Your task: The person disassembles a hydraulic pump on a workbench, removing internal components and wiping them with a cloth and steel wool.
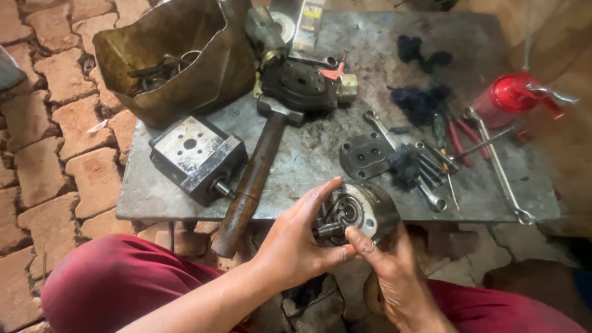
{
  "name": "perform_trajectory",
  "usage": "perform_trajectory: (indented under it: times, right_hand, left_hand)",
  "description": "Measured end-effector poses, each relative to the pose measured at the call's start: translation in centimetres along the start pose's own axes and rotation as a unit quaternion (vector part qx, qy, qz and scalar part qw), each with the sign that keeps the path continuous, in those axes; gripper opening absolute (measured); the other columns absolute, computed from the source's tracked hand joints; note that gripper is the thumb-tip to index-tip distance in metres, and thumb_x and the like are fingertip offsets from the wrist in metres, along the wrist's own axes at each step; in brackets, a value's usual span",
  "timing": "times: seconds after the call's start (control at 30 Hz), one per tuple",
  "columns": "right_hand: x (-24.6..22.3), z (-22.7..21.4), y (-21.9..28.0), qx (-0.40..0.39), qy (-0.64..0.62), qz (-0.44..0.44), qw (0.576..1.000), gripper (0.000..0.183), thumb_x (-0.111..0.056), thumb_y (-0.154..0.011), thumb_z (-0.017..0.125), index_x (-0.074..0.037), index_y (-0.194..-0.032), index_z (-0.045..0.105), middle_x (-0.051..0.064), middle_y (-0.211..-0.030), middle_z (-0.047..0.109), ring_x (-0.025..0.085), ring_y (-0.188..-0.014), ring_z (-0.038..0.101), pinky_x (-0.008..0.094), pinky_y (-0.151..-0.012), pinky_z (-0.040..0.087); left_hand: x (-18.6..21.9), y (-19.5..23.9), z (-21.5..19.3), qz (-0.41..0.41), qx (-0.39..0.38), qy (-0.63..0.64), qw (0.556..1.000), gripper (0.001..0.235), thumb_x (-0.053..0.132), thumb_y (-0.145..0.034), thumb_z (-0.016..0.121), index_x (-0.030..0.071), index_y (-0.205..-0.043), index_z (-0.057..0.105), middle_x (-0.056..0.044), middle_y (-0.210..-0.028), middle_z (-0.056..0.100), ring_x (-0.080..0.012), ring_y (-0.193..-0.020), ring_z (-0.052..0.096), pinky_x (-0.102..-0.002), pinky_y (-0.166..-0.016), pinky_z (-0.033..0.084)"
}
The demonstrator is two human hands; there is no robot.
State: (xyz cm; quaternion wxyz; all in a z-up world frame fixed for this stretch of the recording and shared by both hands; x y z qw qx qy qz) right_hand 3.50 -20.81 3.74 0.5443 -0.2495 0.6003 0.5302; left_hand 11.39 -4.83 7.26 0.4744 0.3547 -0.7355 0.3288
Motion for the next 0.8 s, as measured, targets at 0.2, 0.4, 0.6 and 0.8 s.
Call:
perform_trajectory:
  times: [0.2, 0.4, 0.6, 0.8]
  right_hand:
    - [0.1, -0.5, -0.4, 0.031, 0.030, -0.016, 0.999, 0.054, -0.014, -0.083, 0.078, 0.002, -0.132, 0.063, 0.011, -0.113, 0.070, 0.020, -0.092, 0.067, 0.032, -0.072, 0.061]
    - [-1.2, -0.4, -0.8, 0.041, -0.033, -0.038, 0.998, 0.055, -0.015, -0.080, 0.074, -0.006, -0.132, 0.060, 0.005, -0.116, 0.070, 0.016, -0.103, 0.068, 0.033, -0.079, 0.060]
    - [-1.8, -0.7, -0.8, 0.028, -0.083, -0.047, 0.995, 0.051, -0.019, -0.086, 0.071, -0.003, -0.134, 0.062, 0.006, -0.119, 0.070, 0.016, -0.107, 0.066, 0.034, -0.095, 0.052]
    - [-1.7, -0.9, -0.8, 0.044, -0.083, -0.037, 0.995, 0.050, -0.021, -0.087, 0.071, -0.001, -0.132, 0.064, 0.007, -0.117, 0.071, 0.017, -0.105, 0.066, 0.034, -0.092, 0.052]
  left_hand:
    - [0.5, 0.1, 0.2, 0.060, 0.012, -0.052, 0.997, 0.095, 0.027, -0.070, 0.092, 0.001, -0.148, 0.046, -0.023, -0.142, 0.060, -0.0387, -0.131, 0.061, -0.042, -0.106, 0.052]
    - [0.8, -0.4, 0.0, 0.015, -0.010, 0.021, 1.000, 0.096, 0.033, -0.073, 0.092, 0.003, -0.152, 0.044, -0.019, -0.137, 0.066, -0.0324, -0.126, 0.069, -0.038, -0.102, 0.055]
    - [0.8, -0.5, 0.0, -0.005, -0.039, 0.039, 0.998, 0.096, 0.032, -0.074, 0.089, 0.005, -0.154, 0.042, -0.018, -0.137, 0.067, -0.0295, -0.127, 0.069, -0.037, -0.102, 0.056]
    - [1.3, -0.5, -0.3, 0.020, -0.044, 0.018, 0.999, 0.096, 0.031, -0.076, 0.089, 0.006, -0.154, 0.040, -0.020, -0.142, 0.062, -0.0323, -0.134, 0.062, -0.040, -0.106, 0.053]
Point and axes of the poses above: each hand's wrist, its own y-axis away from the middle knuckle, its own z-axis out of the palm, x = y × z, the point moved 4 cm from there along -y, towards the middle knuckle
